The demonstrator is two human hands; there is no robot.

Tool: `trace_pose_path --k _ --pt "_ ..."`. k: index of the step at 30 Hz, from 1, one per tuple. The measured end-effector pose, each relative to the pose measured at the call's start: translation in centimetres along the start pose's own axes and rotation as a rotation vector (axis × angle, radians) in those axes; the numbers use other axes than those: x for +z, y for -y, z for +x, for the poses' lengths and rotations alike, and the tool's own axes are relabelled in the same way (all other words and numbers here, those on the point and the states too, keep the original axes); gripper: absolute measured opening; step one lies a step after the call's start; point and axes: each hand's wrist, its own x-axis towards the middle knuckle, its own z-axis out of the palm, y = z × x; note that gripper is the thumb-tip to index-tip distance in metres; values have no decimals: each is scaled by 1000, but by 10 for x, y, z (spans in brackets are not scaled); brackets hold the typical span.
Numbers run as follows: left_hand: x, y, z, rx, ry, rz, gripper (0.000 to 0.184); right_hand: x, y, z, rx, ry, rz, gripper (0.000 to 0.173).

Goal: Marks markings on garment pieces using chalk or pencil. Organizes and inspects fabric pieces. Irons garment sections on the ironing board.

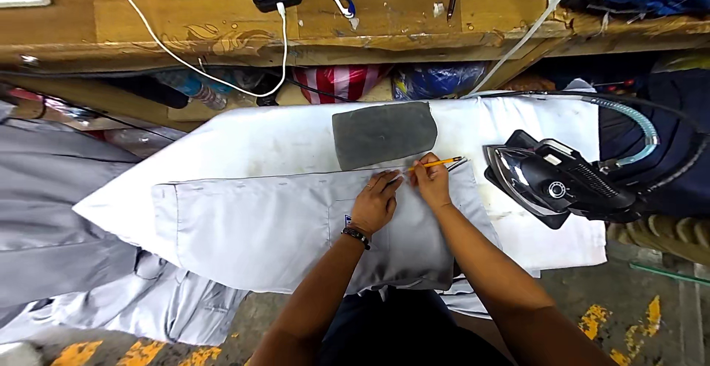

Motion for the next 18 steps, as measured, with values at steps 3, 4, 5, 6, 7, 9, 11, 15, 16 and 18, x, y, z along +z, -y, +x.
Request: trace_pose_path --k 3,4,5,6,7,9,11,15,16,18 --pt "-4 -1 -3 19 37 -7 39 0 3 -2 94 -18 123 11" --pt "-7 1 -5 16 43 0 39 1 2 -2 91 -22 110 11" --pt "-13 3 -10 0 40 18 39 1 2 -2 83 -20 94 11" --pt "-19 8 -17 -25 32 41 39 1 1 -2 78 -16 81 11" --pt "-28 14 -26 -55 28 72 39 2 1 -2 76 -16 69 11" --pt "-44 29 -41 -105 17 119 40 3 1 -2 76 -23 51 12" --pt "-56 41 -52 -135 22 141 44 4 0 0 77 -38 65 12" --pt "-59 50 -55 -144 51 135 46 7 1 0 60 -53 71 11" --pt "-58 50 -54 -143 54 145 46 6 1 -2 65 -47 54 11" --pt "-55 51 -54 -133 49 174 46 5 1 -3 75 -51 43 11"
